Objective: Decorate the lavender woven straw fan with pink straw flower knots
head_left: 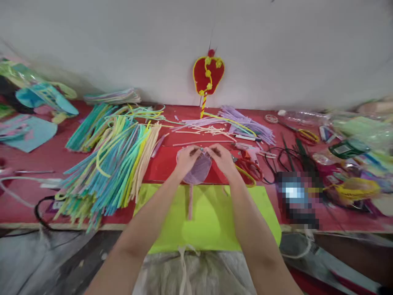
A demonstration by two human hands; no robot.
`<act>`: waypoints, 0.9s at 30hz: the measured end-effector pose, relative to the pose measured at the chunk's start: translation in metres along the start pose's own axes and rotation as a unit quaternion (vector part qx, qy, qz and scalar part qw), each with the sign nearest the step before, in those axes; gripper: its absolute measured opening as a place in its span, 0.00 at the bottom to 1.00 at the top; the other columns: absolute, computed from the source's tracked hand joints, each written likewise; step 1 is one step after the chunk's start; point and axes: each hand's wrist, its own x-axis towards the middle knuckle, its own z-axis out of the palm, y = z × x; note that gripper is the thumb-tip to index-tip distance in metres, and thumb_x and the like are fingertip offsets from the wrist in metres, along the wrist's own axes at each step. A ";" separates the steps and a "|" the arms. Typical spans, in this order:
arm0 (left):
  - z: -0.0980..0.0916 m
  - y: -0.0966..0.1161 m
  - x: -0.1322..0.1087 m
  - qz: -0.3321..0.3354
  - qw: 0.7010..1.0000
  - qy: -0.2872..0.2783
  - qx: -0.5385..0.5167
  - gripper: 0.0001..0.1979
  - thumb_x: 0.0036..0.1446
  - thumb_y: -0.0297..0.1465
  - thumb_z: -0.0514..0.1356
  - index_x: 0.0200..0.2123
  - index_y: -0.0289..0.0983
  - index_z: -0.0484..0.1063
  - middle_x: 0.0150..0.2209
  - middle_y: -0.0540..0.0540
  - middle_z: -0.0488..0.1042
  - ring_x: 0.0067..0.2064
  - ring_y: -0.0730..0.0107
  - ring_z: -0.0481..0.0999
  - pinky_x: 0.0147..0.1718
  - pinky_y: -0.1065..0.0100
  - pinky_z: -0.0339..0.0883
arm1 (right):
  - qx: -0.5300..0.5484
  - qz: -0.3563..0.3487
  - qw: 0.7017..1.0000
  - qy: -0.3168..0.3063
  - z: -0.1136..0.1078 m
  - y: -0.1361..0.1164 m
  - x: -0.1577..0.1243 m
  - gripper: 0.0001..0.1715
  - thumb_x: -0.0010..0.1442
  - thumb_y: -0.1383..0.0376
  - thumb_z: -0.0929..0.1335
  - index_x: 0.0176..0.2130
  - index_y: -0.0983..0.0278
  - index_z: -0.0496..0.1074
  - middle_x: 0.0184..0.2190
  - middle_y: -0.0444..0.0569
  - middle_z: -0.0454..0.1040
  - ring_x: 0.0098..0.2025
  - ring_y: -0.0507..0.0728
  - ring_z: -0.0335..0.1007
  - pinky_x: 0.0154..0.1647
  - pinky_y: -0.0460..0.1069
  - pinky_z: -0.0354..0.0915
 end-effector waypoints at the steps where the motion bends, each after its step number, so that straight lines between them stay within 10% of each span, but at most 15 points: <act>1: 0.001 0.000 0.000 -0.017 0.999 -0.017 -0.022 0.06 0.53 0.29 0.55 0.28 0.35 0.71 0.27 0.49 0.74 0.31 0.73 0.72 0.36 0.70 0.64 | 0.004 0.002 1.000 0.002 0.000 0.001 0.000 0.15 0.56 0.54 0.65 0.30 0.63 0.68 0.27 0.45 0.70 0.31 0.52 0.66 0.36 0.48 0.61; 15: 0.001 -0.002 -0.004 -0.191 0.918 -0.134 -0.321 0.08 0.50 0.33 0.60 0.31 0.33 0.68 0.23 0.51 0.72 0.24 0.79 0.71 0.26 0.74 0.65 | -0.011 -0.030 0.999 0.002 0.003 0.002 -0.001 0.15 0.56 0.53 0.65 0.30 0.63 0.68 0.28 0.45 0.70 0.31 0.52 0.65 0.35 0.48 0.61; 27: -0.002 0.002 -0.004 -0.204 0.920 -0.180 -0.283 0.08 0.51 0.30 0.59 0.23 0.33 0.65 0.19 0.52 0.70 0.19 0.81 0.68 0.23 0.77 0.63 | -0.002 0.014 0.993 -0.118 -0.009 -0.002 -0.003 0.16 0.56 0.53 0.65 0.28 0.63 0.67 0.25 0.44 0.68 0.28 0.52 0.62 0.32 0.47 0.59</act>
